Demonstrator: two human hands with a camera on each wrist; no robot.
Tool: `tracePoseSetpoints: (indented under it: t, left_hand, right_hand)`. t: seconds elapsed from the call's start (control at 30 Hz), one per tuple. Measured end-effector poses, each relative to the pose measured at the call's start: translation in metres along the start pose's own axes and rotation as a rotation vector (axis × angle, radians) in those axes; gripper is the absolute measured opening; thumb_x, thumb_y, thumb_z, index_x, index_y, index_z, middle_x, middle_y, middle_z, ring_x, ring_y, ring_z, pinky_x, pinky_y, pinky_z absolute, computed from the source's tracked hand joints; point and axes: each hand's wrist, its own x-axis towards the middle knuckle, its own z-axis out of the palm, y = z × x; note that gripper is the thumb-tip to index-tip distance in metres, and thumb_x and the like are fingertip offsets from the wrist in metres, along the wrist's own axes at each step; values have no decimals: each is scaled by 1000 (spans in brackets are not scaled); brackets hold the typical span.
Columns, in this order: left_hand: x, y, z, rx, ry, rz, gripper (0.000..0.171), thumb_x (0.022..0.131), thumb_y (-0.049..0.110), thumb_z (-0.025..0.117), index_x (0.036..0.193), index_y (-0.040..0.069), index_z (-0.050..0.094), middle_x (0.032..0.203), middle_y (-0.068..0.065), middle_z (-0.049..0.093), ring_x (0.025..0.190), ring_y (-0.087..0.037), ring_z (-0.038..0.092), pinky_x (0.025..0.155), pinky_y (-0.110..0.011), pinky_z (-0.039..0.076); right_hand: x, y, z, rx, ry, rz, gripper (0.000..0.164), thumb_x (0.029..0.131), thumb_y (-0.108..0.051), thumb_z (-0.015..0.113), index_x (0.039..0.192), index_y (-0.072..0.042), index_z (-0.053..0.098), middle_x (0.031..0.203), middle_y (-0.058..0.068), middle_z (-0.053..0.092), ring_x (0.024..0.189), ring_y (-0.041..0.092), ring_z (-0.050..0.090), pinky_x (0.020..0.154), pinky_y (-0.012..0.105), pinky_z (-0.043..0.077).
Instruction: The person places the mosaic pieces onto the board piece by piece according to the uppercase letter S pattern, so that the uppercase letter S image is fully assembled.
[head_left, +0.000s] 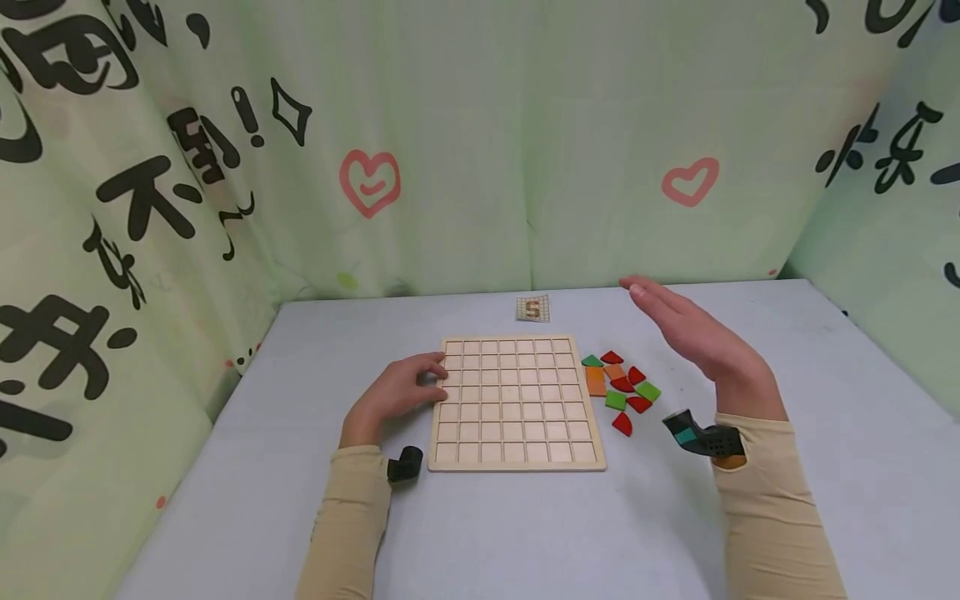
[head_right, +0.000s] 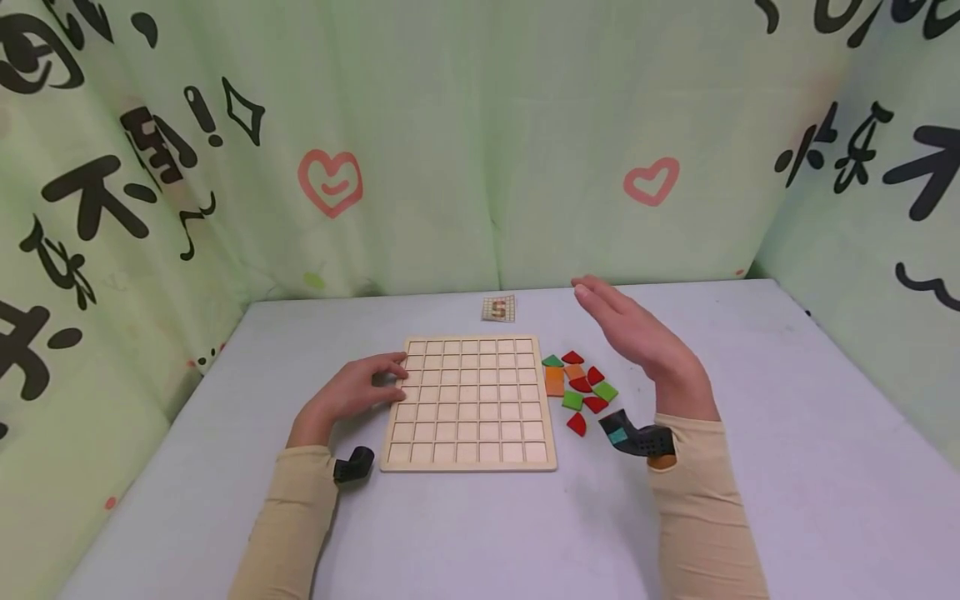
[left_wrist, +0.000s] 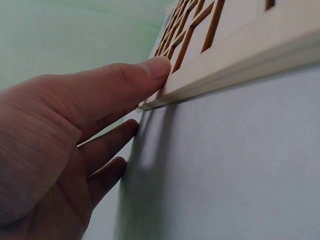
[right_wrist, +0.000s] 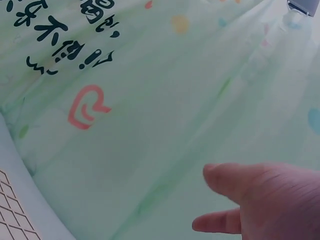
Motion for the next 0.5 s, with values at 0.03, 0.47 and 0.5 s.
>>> tracePoseSetpoints:
  t: [0.03,0.47,0.5]
  left_hand:
    - [0,0,0,3,0,1,29,89,16,73,116,5,70,153,-7,50,148,-30,38,122,-45,33]
    - [0,2,-1,-4,-7,-13,26,89,14,73,113,5,69,154,-9,49,148,-31,37,122,-46,31]
    - [0,2,-1,-5,-5,-9,26,89,14,73,114,5,69,154,-9,49,148,-31,37,122,-46,31]
  right_hand:
    - [1,1,1,-24,6,14,73,105,-55,33,162,-14,14,167,19,16,151,46,14,115,74,18]
    - [18,35,10,-189,58,37,53,103,-30,56,144,2,46,141,26,53,128,43,49,106,60,46]
    - [20,39,10,-211,45,42,52,102,-28,57,143,3,48,138,26,55,125,43,51,105,59,47]
